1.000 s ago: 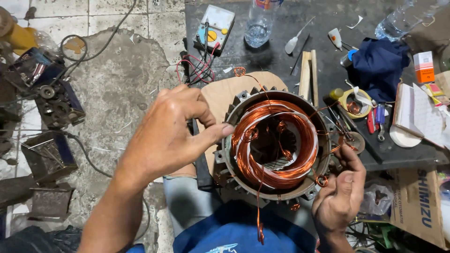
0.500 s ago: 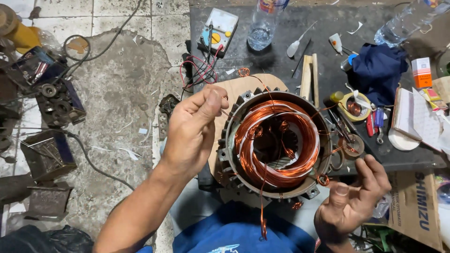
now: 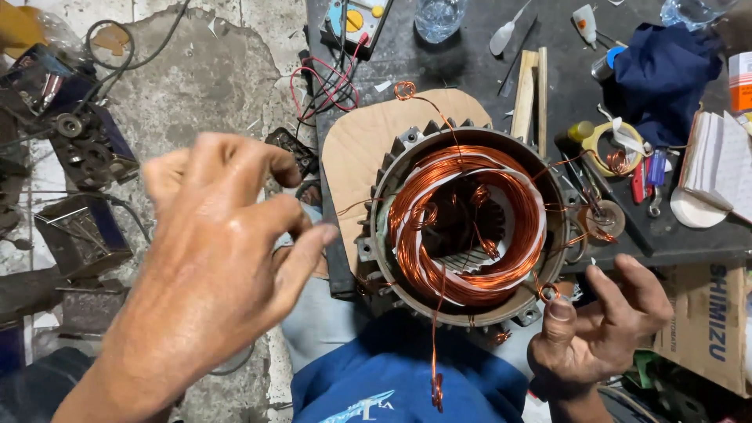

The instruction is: Arranging and preparing copper wire windings inside an electric motor stator on a repair bench.

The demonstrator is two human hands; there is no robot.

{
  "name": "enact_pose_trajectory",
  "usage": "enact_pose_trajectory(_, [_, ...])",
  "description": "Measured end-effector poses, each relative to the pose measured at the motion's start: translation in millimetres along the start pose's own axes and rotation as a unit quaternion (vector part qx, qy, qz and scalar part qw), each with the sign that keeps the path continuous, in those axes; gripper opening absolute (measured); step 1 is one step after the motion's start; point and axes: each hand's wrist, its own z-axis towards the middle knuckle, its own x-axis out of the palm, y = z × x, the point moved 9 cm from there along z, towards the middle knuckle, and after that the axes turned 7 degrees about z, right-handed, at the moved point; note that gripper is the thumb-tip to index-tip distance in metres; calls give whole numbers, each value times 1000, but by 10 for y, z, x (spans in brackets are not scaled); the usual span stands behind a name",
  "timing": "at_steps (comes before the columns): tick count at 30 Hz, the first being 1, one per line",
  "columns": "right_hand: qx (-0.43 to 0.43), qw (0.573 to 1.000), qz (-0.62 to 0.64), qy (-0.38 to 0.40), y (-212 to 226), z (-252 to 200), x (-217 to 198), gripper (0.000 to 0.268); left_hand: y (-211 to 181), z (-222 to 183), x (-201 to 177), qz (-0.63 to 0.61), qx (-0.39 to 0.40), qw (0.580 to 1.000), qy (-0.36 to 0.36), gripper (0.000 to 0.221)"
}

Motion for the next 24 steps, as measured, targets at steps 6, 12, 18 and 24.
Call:
enact_pose_trajectory(6, [-31,999,-8,0,187,50,64,31,-21,140,-13,-314,-61,942,-106,17])
enact_pose_trajectory(12, [-68,997,7,16,251,10,77,33,14,305,199,-573,-78,790,-202,27])
enact_pose_trajectory(18, [-57,997,-12,40,198,-43,114,34,89,317,256,-660,-81,701,-259,23])
enact_pose_trajectory(24, [-45,999,-5,28,203,-18,134,32,58,95,43,-863,41,475,-167,28])
